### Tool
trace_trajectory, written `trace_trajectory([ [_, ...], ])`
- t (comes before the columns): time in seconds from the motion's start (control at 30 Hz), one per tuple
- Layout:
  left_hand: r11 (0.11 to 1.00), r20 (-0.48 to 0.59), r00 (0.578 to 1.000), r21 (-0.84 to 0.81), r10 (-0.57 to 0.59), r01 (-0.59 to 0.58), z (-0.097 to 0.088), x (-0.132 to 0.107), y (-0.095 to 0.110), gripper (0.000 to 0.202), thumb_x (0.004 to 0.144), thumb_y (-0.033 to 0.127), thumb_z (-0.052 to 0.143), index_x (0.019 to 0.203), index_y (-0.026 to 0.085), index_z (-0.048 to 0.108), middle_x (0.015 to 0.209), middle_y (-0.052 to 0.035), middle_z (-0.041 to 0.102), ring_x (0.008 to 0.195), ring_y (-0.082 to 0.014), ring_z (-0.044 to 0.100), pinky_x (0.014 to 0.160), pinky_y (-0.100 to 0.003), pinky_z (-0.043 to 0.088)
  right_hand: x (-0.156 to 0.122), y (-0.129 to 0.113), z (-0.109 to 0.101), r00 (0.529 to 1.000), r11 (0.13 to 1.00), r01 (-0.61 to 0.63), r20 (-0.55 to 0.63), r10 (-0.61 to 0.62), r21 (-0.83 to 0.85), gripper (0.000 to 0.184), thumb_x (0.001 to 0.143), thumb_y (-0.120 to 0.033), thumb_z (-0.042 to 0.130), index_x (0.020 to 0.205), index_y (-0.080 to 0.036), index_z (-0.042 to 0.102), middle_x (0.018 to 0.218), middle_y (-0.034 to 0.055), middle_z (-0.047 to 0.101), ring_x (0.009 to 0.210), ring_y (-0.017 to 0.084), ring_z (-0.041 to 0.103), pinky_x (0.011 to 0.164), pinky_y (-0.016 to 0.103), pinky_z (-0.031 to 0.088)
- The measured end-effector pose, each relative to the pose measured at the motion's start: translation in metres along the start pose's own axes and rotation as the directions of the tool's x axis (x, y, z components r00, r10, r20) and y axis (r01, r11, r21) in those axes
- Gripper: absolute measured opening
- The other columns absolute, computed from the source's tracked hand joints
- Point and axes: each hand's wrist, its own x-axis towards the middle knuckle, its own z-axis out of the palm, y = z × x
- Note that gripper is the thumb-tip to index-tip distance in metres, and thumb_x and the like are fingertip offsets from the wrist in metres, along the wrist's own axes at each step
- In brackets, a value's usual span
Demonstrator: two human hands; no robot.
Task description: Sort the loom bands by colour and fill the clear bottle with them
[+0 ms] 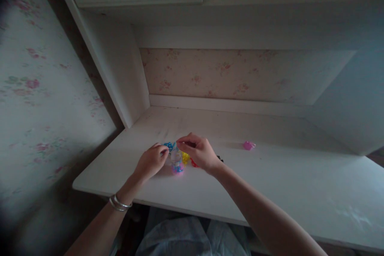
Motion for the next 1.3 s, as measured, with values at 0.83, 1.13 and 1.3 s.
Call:
trace_trajectory([
  [0.83,0.994,0.074,0.997,0.108,0.014,-0.022,0.016,0.065,0.014,0.022,0.082,0.026,0.048,0.083,0.019,0.069,0.092,-0.0081,0.064,0.080,-0.0180,0.062,0.071,-0.027,0.044,-0.012,0.015,-0.008,0.995,0.990,-0.086,-0.036,0.091,0.110,0.018,0.074,-0.031,0.062,0.084,-0.019,0.070,0.080,0.0019,0.062,0.073,0.013,0.055,0.064,0.023,0.041],
  [1.13,0.863,-0.111,0.993,-0.498,0.030,-0.081,-0.030,0.039,0.022,0.035,0.084,0.044,0.047,0.090,0.018,0.069,0.084,-0.0033,0.065,0.071,-0.0133,0.056,0.066,-0.023,0.043,-0.007,0.037,-0.019,0.972,0.968,-0.208,-0.080,0.220,0.138,0.029,0.072,-0.037,0.062,0.091,-0.017,0.070,0.079,0.0041,0.065,0.068,0.013,0.055,0.058,0.024,0.041],
  [1.3,0.707,0.008,0.999,-0.706,0.053,-0.032,-0.066,0.015,0.040,0.036,0.082,0.047,0.050,0.088,0.016,0.068,0.079,-0.0028,0.061,0.067,-0.0121,0.053,0.059,-0.022,0.041,0.023,0.056,-0.011,0.992,0.971,-0.123,0.013,0.128,-0.203,0.028,0.079,-0.034,0.054,0.094,-0.017,0.070,0.088,0.0049,0.068,0.075,0.014,0.058,0.066,0.024,0.043],
])
